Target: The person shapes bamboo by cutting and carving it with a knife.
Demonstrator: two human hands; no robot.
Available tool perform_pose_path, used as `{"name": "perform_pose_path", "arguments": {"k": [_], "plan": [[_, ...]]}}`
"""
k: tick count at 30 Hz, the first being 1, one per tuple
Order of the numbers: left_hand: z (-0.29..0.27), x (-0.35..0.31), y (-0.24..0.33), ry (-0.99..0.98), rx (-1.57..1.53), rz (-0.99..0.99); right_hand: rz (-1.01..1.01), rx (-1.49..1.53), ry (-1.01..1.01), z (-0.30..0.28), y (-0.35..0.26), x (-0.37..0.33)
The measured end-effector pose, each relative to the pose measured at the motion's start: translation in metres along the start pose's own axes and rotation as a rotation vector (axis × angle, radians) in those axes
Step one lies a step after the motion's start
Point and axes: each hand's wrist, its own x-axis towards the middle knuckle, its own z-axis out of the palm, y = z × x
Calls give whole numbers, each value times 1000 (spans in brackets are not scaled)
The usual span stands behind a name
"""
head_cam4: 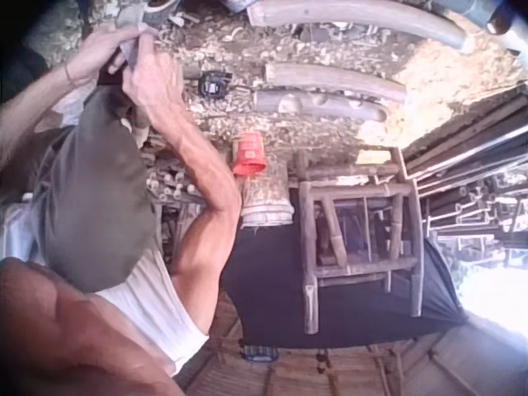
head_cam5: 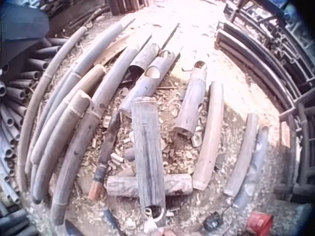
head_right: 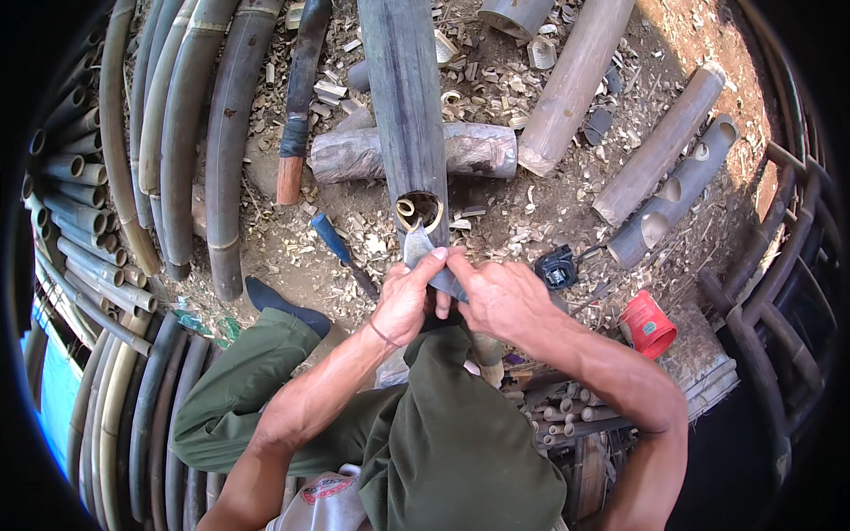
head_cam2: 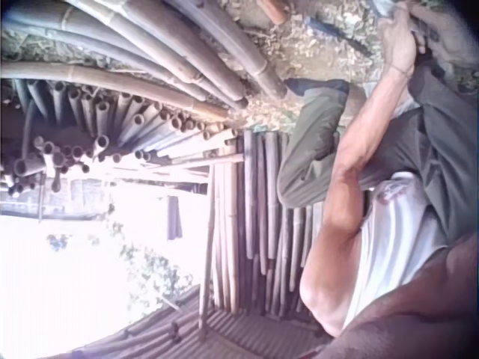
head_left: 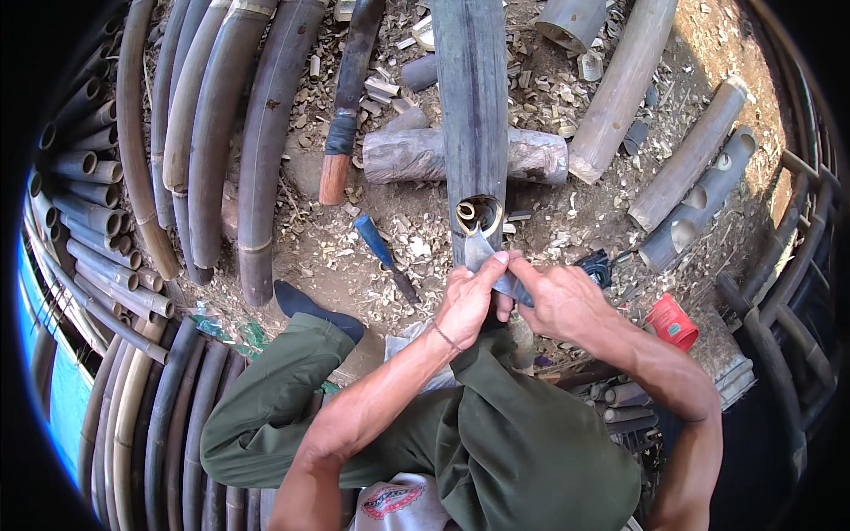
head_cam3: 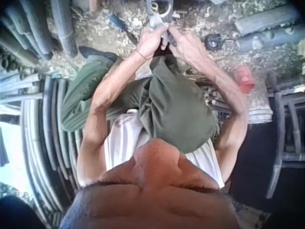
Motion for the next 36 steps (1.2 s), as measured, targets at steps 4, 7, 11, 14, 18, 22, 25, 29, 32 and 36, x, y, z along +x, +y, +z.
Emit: {"name": "perform_pose_path", "arguments": {"k": [4, 7, 11, 14, 18, 22, 25, 29, 32, 36], "plan": [[-5, -30, 23, 227, 399, 247, -93, 343, 283, 45, -29, -2], [4, -28, 25, -29, 111, 101, -25, 8, 132, -7, -28, -19], [32, 9, -9, -270, -676, -136, -93, -445, -35, -50, -12, -8], [17, 1, -1, -178, -449, -110, -144, -221, -24, -42, -2, 0], [-3, -1, 21, 62, 86, -28, 142, 343, 69, 16, -13, 7], [-33, 11, 62, 121, 837, 3, 223, 787, 411, 78, -46, 34], [-38, 17, 65, 89, 952, 52, 227, 773, 476, 88, -51, 36], [-3, 10, 42, -9, 487, 2, 203, 381, 464, 55, -19, 4], [32, 16, 43, 44, 456, 220, 127, 70, 483, 18, 11, 8], [34, 10, 40, -4, -42, 275, -21, -246, 219, -43, -2, 20]]}}
